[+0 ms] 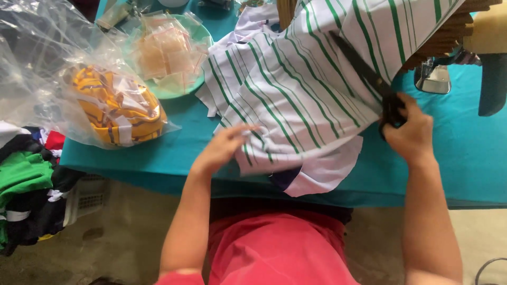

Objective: A person uses scissors to cut a piece of striped fabric along a specific line on a work table.

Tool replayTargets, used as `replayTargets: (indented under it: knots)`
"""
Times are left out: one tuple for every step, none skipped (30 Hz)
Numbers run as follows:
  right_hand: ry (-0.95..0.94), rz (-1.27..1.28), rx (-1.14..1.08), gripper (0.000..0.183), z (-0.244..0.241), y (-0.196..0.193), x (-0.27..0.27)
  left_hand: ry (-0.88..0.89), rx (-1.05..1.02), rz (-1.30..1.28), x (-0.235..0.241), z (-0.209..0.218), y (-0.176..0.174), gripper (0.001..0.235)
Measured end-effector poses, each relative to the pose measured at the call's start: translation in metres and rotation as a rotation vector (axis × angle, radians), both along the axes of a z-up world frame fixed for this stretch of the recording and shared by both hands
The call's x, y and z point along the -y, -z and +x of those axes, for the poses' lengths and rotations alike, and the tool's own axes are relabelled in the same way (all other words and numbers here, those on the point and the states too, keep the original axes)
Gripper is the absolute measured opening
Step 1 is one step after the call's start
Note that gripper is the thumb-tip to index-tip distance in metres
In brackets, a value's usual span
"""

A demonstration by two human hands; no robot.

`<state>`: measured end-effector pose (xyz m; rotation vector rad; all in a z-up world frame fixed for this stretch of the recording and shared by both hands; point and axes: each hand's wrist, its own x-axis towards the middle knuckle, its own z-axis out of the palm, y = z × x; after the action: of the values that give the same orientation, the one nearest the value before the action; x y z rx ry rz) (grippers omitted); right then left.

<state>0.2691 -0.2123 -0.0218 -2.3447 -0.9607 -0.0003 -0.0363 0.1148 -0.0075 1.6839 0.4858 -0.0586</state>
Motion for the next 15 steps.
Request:
replayTargets:
  knots:
    - [0.0,0.001,0.001,0.071,0.008,-0.003,-0.002,0.0,0.001,0.001,-0.008,0.011,0.005,0.042]
    - [-0.077,0.042,0.179,0.066,0.016,-0.006,-0.005,-0.186,0.115,0.031,-0.016,0.023,0.01,0.036]
    - [-0.157,0.078,0.35,0.062,0.022,-0.009,-0.005,-0.369,0.226,0.058,-0.022,0.033,0.016,0.035]
    - [-0.155,0.075,0.347,0.062,0.018,-0.018,-0.009,-0.368,0.223,0.056,-0.018,0.035,-0.004,0.035]
    - [-0.142,0.127,0.351,0.065,0.016,-0.029,-0.016,-0.372,0.474,-0.013,-0.016,0.04,-0.026,0.029]
    - [-0.128,0.179,0.354,0.067,0.015,-0.041,-0.023,-0.369,0.725,-0.085,-0.015,0.045,-0.047,0.027]
    - [-0.125,0.18,0.359,0.067,0.012,-0.046,-0.025,-0.365,0.73,-0.085,-0.012,0.043,-0.05,0.027]
    - [-0.122,0.235,0.309,0.065,0.008,-0.05,-0.027,-0.328,0.786,-0.047,-0.009,0.041,-0.052,0.022]
    - [-0.124,0.285,0.249,0.063,0.003,-0.053,-0.028,-0.298,0.834,-0.01,-0.004,0.036,-0.053,0.03]
    - [-0.125,0.283,0.245,0.063,-0.003,-0.05,-0.023,-0.3,0.83,-0.011,0.002,0.03,-0.043,0.03]
    - [-0.131,0.3,0.186,0.058,-0.007,-0.048,-0.02,-0.264,0.729,-0.086,0.006,0.024,-0.033,0.03]
    - [-0.137,0.317,0.127,0.055,-0.011,-0.045,-0.017,-0.228,0.628,-0.159,0.009,0.018,-0.023,0.035]
    - [-0.136,0.316,0.126,0.055,-0.019,-0.042,-0.014,-0.227,0.626,-0.16,0.013,0.013,-0.02,0.035]
    - [-0.107,0.304,0.011,0.054,-0.026,-0.039,-0.011,-0.179,0.508,-0.17,0.016,0.007,-0.017,0.031]
    - [-0.081,0.29,-0.106,0.053,-0.034,-0.036,-0.007,-0.132,0.388,-0.182,0.02,0.001,-0.013,0.028]
